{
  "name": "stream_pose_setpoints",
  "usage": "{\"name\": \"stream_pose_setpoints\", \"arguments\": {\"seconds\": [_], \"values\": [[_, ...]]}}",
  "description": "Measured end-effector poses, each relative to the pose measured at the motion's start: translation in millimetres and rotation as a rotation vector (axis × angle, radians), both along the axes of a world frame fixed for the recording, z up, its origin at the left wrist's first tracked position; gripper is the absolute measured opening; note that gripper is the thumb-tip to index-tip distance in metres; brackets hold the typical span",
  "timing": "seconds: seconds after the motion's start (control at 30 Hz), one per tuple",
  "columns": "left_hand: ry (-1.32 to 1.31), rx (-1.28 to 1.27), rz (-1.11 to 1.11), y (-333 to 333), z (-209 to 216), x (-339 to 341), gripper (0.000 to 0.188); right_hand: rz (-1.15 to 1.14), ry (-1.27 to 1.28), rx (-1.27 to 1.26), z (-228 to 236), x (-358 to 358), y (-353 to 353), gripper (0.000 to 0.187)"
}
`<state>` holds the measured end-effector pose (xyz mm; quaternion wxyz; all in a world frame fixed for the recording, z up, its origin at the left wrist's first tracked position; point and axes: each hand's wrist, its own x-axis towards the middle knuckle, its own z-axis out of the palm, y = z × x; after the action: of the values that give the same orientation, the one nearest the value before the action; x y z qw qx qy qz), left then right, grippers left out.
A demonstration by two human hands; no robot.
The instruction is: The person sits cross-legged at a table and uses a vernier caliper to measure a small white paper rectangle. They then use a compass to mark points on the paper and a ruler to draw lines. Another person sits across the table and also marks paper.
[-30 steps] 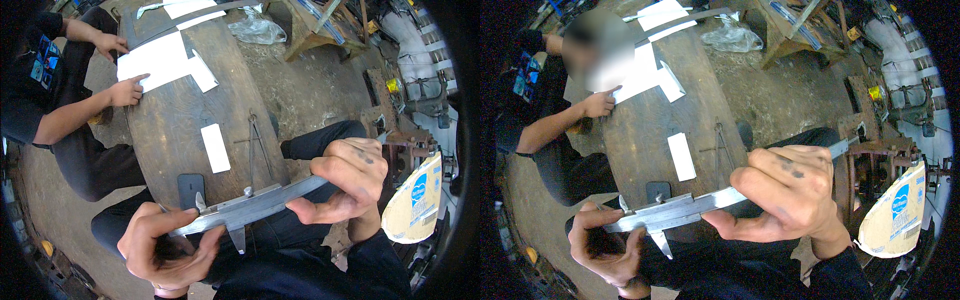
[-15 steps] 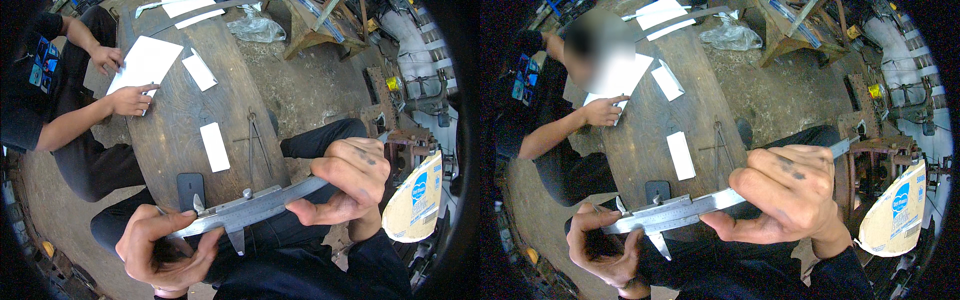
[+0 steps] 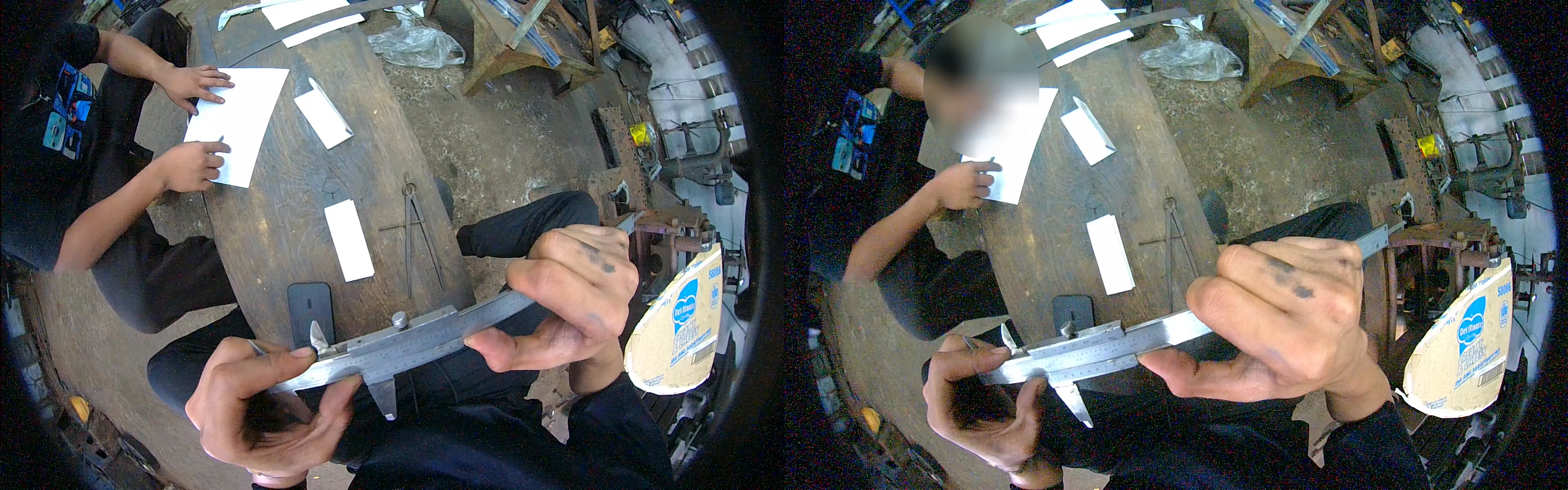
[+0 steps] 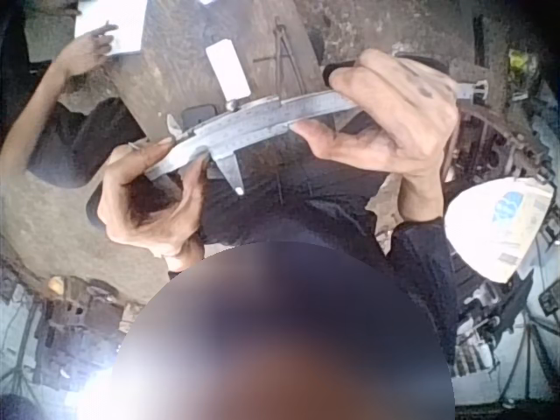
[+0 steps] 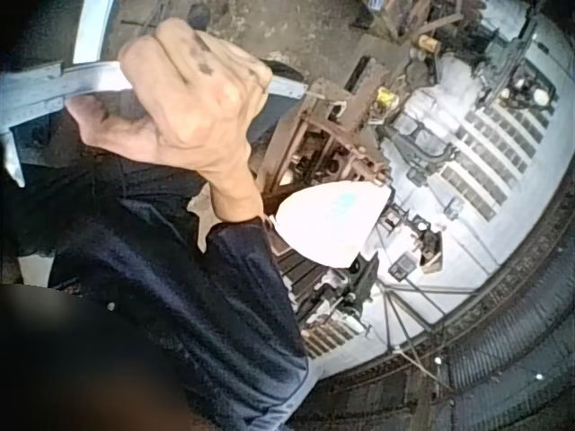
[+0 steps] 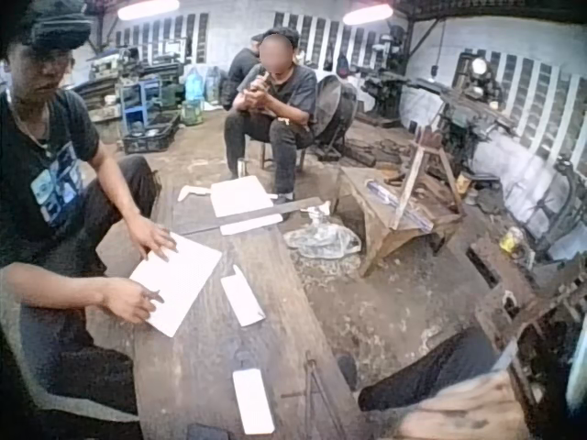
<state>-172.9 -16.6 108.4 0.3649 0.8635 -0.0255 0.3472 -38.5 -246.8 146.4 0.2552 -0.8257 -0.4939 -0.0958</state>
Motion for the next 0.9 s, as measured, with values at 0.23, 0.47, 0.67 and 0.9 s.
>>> {"name": "stream_pose_setpoints", "arguments": {"seconds": [0.23,0.47,0.67,0.9], "values": [[0.079,-0.055,0.026,-8,2,-8,0.04,0.014,-0.026,0.032,-5,1,0,0.046],[0.13,-0.048,0.035,-9,1,-15,0.045,0.012,-0.044,0.026,-6,1,0,0.052],[0.126,-0.02,0.034,-8,2,-14,0.044,0.0,-0.01,0.0,-1,-1,0,0.038],[0.13,-0.139,0.084,-7,1,-10,0.041,0.005,-0.006,0.01,0,0,-1,0.037]]}}
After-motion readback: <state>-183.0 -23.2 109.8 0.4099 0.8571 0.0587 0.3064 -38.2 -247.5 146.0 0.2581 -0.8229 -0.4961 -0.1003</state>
